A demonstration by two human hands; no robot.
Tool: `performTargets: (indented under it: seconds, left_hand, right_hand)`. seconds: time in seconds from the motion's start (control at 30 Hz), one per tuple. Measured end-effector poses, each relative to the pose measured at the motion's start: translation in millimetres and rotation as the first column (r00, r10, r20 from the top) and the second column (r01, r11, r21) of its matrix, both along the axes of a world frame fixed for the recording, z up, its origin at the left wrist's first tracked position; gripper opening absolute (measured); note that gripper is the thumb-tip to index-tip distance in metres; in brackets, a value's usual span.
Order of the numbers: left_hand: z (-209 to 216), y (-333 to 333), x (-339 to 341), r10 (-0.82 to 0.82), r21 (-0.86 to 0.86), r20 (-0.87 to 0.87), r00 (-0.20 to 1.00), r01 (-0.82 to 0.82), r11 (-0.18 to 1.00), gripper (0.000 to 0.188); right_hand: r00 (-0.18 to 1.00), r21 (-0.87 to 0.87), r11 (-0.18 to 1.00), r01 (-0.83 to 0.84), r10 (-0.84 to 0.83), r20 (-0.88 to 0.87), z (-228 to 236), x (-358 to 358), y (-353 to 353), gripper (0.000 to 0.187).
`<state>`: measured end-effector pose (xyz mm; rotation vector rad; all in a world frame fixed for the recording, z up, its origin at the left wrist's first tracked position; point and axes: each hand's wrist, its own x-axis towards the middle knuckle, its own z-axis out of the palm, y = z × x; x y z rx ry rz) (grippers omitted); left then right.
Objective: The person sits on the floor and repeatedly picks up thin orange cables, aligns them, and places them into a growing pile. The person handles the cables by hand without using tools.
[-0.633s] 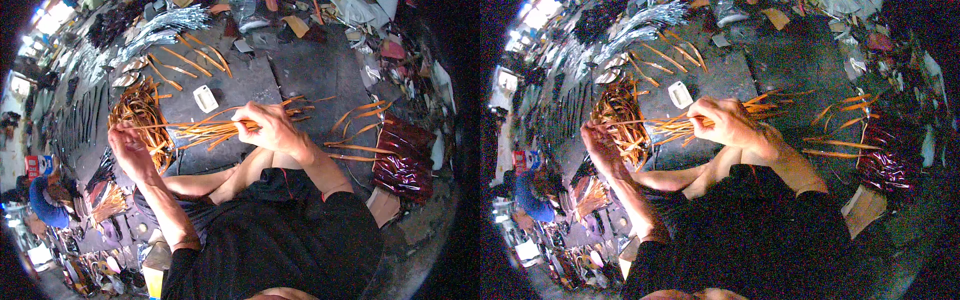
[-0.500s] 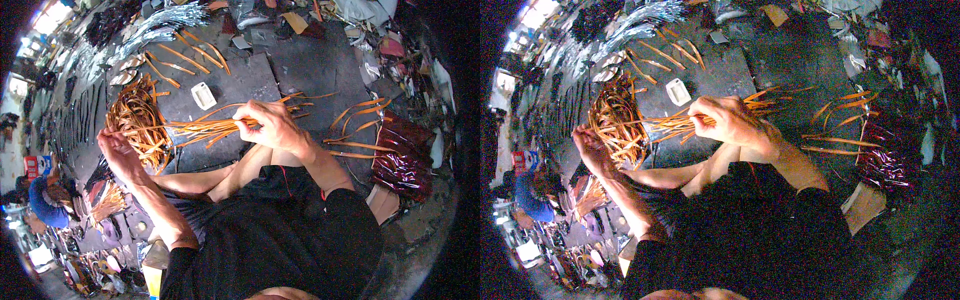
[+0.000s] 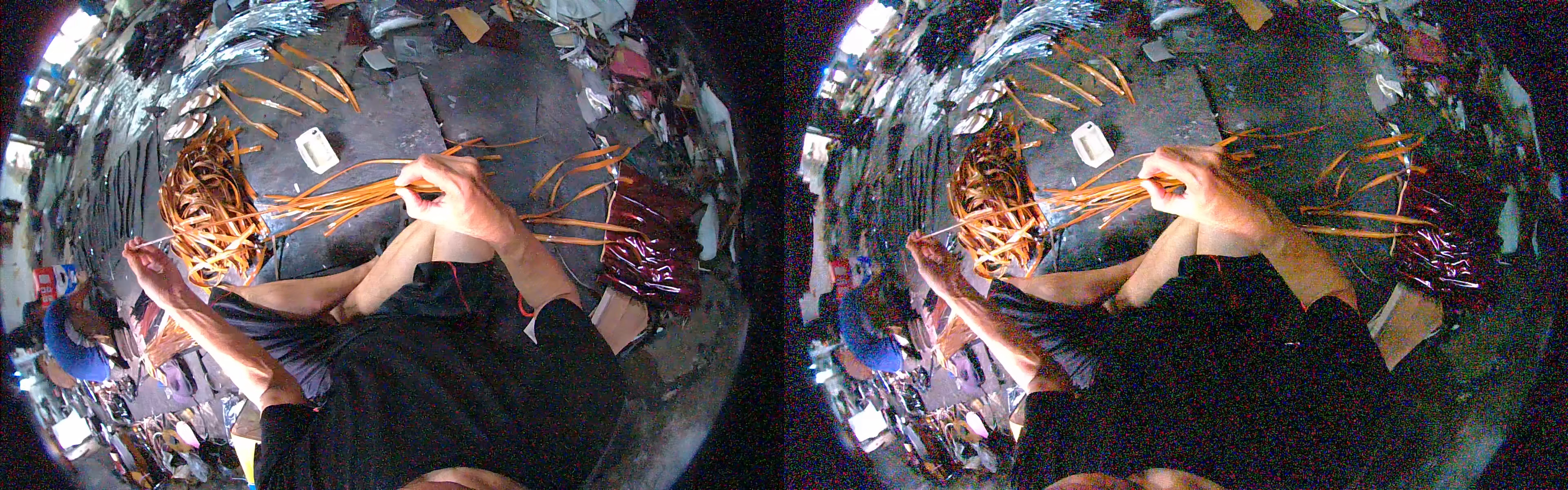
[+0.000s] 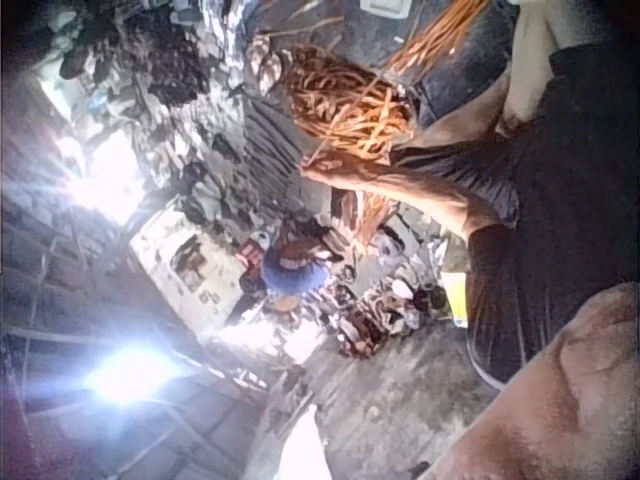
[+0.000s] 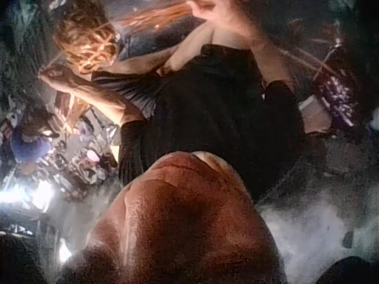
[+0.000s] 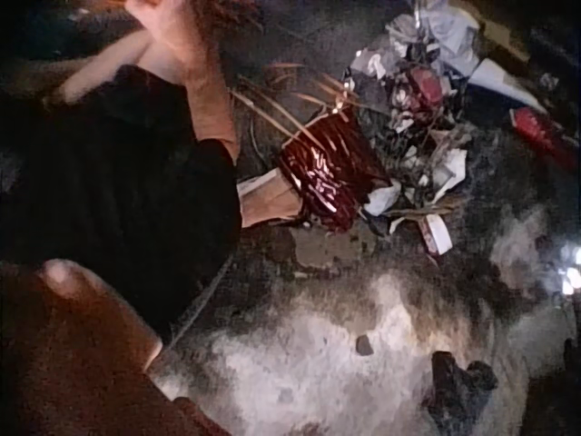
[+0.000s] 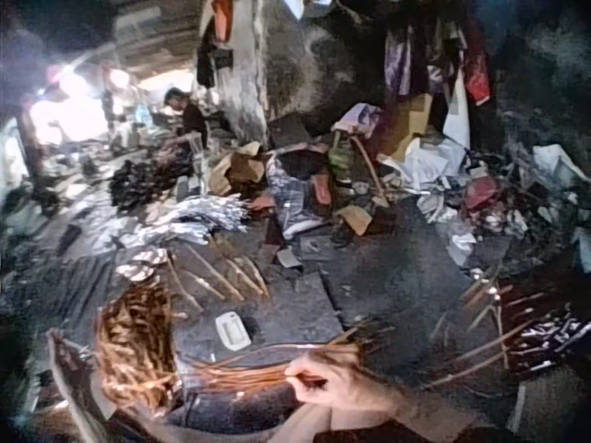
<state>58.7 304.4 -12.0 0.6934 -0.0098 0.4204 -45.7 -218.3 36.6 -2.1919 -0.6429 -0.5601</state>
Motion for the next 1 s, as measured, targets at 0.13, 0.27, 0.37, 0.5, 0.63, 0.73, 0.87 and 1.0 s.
performTargets:
  seconds: [0.13,0.27,0.37,0.5,0.63,0.73,0.87,1.0]
  left_hand:
    - [-10,11,-3,0.04,0.049,-0.013,0.999,-0.04,0.998,0.023]
    - [-15,15,-28,0.228,0.104,-0.185,0.956,-0.211,0.972,0.024]
    - [-63,82,-48,0.341,0.522,-0.225,0.913,-0.182,0.833,0.032]
    - [-58,0,-46,0.585,0.953,0.303,0.753,-0.25,-0.172,0.04]
    - [3,-218,-88,-0.342,0.97,-0.21,0.916,0.24,0.046,0.039]
    - [-14,-262,-98,-0.413,0.923,-0.241,0.878,0.339,0.182,0.019]
    - [-17,-275,-102,-0.347,0.963,-0.154,0.925,0.218,0.155,0.016]
    - [-9,-281,-105,-0.311,0.953,-0.221,0.924,0.272,0.132,0.017]
  right_hand:
    - [0.997,0.062,0.996,-0.064,0.067,-0.049,3,-2,5,0.025]
    - [0.984,0.087,0.993,-0.076,0.089,-0.154,4,-9,10,0.021]
    - [0.971,0.069,0.979,-0.192,0.2,-0.133,-14,-6,28,0.02]
    - [0.966,-0.045,0.965,-0.258,0.256,-0.047,-46,11,56,0.023]
    - [0.953,-0.121,0.945,-0.304,0.302,-0.03,-56,20,61,0.021]
    - [0.956,-0.083,0.954,-0.288,0.281,-0.083,-48,16,53,0.02]
    - [0.887,0.129,0.971,-0.204,0.238,-0.396,-31,-4,38,0.034]
    - [0.857,0.123,0.982,-0.145,0.187,-0.48,-35,-10,28,0.03]
